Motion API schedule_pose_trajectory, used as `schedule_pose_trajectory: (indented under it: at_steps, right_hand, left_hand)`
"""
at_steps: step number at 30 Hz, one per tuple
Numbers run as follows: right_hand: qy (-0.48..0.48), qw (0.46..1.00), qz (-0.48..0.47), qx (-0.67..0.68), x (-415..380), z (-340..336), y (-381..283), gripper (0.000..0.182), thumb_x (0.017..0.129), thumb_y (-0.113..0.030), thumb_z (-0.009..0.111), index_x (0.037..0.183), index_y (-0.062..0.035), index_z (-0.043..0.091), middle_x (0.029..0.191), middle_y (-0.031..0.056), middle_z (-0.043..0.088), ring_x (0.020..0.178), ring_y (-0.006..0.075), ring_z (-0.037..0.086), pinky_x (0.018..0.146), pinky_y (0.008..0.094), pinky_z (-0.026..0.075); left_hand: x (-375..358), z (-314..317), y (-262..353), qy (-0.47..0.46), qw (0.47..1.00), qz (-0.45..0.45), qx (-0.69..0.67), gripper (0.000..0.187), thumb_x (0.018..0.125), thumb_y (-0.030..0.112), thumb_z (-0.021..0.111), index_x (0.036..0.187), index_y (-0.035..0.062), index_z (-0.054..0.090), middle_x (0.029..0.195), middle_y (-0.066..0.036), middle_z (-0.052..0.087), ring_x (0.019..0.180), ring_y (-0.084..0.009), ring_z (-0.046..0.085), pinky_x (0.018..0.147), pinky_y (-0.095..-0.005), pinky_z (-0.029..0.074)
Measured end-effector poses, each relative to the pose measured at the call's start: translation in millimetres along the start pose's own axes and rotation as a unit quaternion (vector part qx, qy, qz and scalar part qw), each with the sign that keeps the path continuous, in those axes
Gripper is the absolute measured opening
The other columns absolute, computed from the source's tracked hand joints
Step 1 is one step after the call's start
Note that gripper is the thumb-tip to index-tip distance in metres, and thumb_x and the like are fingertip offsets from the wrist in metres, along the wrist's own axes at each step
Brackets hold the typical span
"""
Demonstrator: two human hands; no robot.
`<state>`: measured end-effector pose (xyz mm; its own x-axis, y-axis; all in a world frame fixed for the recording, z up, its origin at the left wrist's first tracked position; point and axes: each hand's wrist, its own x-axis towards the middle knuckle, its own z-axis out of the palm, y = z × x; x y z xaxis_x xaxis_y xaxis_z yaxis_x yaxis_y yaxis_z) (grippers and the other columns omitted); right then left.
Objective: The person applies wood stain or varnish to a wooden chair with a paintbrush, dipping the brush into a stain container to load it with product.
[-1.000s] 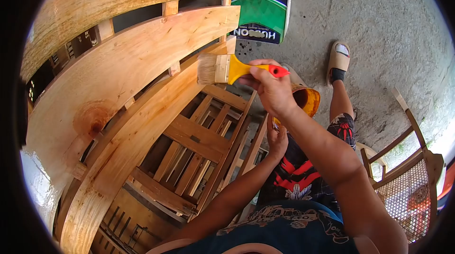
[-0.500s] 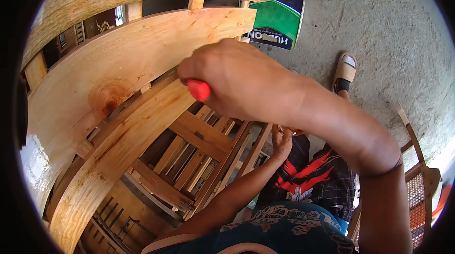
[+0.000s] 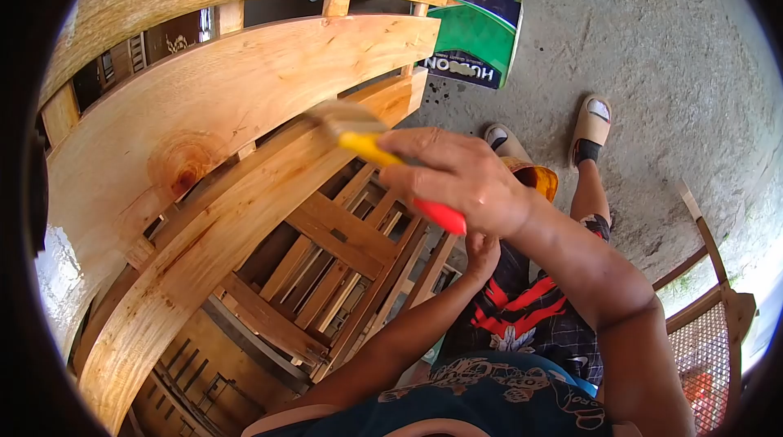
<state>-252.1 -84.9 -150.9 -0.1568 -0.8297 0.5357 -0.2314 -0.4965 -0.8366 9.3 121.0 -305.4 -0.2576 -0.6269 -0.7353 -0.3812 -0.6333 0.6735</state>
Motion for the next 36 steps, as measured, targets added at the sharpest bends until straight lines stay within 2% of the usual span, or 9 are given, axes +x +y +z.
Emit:
schedule_pose_trajectory:
  at_steps: [5, 9, 11, 13, 16, 20, 23, 27, 36]
  right_hand:
    - [0.028, 0.99, 0.137, -0.023, -39, 15, 6, 0.031, 0.074, -0.001, 0.075, 0.103, -0.0026, 0.067, 0.118, 0.0258, 0.064, 0.098, 0.0362, 0.07, 0.076, 0.0398, 0.059]
    - [0.055, 0.998, -0.007, -0.043, -32, 24, 7, 0.031, 0.073, -0.002, 0.076, 0.102, -0.0036, 0.066, 0.114, 0.0232, 0.065, 0.096, 0.0352, 0.07, 0.074, 0.0385, 0.06]
    - [-0.017, 0.99, 0.137, -0.001, -52, 35, 20, 0.034, 0.075, -0.008, 0.075, 0.108, -0.0034, 0.067, 0.121, 0.026, 0.062, 0.106, 0.04, 0.067, 0.087, 0.0436, 0.058]
    - [0.012, 0.99, 0.138, -0.001, -48, 33, 13, 0.035, 0.075, -0.009, 0.075, 0.109, -0.0038, 0.066, 0.124, 0.0258, 0.061, 0.108, 0.0406, 0.066, 0.089, 0.0432, 0.058]
    - [0.056, 0.998, -0.011, -0.008, -29, 24, 0, 0.032, 0.074, -0.001, 0.076, 0.105, -0.0017, 0.065, 0.119, 0.0266, 0.064, 0.098, 0.0378, 0.069, 0.079, 0.0391, 0.059]
    - [0.027, 0.996, 0.083, -0.008, -37, 33, 11, 0.031, 0.074, 0.002, 0.075, 0.103, -0.0026, 0.065, 0.118, 0.0276, 0.064, 0.098, 0.038, 0.07, 0.076, 0.0404, 0.059]
    - [0.065, 0.996, 0.068, -0.001, -26, 20, -10, 0.027, 0.076, 0.002, 0.074, 0.101, -0.0024, 0.065, 0.116, 0.0269, 0.065, 0.096, 0.0379, 0.07, 0.076, 0.0404, 0.059]
    - [0.046, 0.988, -0.066, 0.133, 34, -2, -40, 0.022, 0.077, 0.001, 0.074, 0.097, -0.0013, 0.066, 0.114, 0.0267, 0.066, 0.098, 0.0405, 0.071, 0.079, 0.0436, 0.061]
    - [0.06, 0.991, -0.078, 0.092, 36, 9, -26, 0.022, 0.077, -0.009, 0.074, 0.096, -0.0008, 0.067, 0.112, 0.0259, 0.065, 0.101, 0.0384, 0.069, 0.078, 0.0427, 0.061]
  left_hand:
    - [-2, 12, 23, 0.092, 0.989, 0.084, -0.083, 0.069, 0.095, 0.046, 0.064, 0.141, 0.0007, 0.037, 0.125, -0.012, 0.056, 0.113, -0.02, 0.056, 0.097, -0.0352, 0.045]
    - [-2, -5, -20, 0.019, 0.985, 0.091, 0.144, 0.062, 0.096, 0.036, 0.062, 0.14, -0.0014, 0.039, 0.122, -0.013, 0.06, 0.11, -0.0188, 0.058, 0.093, -0.0378, 0.047]
    - [1, 15, 32, 0.089, 0.992, 0.036, -0.081, 0.048, 0.095, 0.03, 0.063, 0.131, 0.0017, 0.047, 0.112, -0.01, 0.062, 0.106, -0.0197, 0.06, 0.093, -0.038, 0.047]
    - [0, 10, 28, 0.095, 0.993, 0.03, -0.066, 0.041, 0.095, 0.026, 0.062, 0.126, 0.0022, 0.049, 0.107, -0.01, 0.062, 0.105, -0.0204, 0.06, 0.091, -0.0355, 0.047]
    - [-6, 0, 14, 0.083, 0.911, 0.23, 0.333, 0.042, 0.098, 0.026, 0.061, 0.128, 0.0006, 0.046, 0.108, -0.01, 0.06, 0.1, -0.0196, 0.061, 0.084, -0.0303, 0.049]
    - [1, 19, 56, 0.078, 0.992, 0.1, -0.016, 0.052, 0.098, 0.04, 0.06, 0.128, 0.0003, 0.046, 0.114, -0.016, 0.059, 0.103, -0.0279, 0.06, 0.089, -0.0404, 0.048]
    - [-2, 15, 34, 0.127, 0.967, 0.162, 0.151, 0.052, 0.098, 0.047, 0.057, 0.121, 0.0004, 0.054, 0.113, -0.017, 0.061, 0.102, -0.027, 0.062, 0.089, -0.0409, 0.048]
    - [2, 3, 9, 0.094, 0.979, 0.13, 0.123, 0.054, 0.098, 0.048, 0.057, 0.123, 0.0004, 0.055, 0.115, -0.017, 0.061, 0.105, -0.027, 0.061, 0.091, -0.041, 0.047]
    - [17, 22, 12, 0.06, 0.981, 0.12, 0.137, 0.056, 0.099, 0.046, 0.057, 0.13, 0.0, 0.054, 0.12, -0.015, 0.061, 0.114, -0.0229, 0.058, 0.096, -0.0393, 0.045]
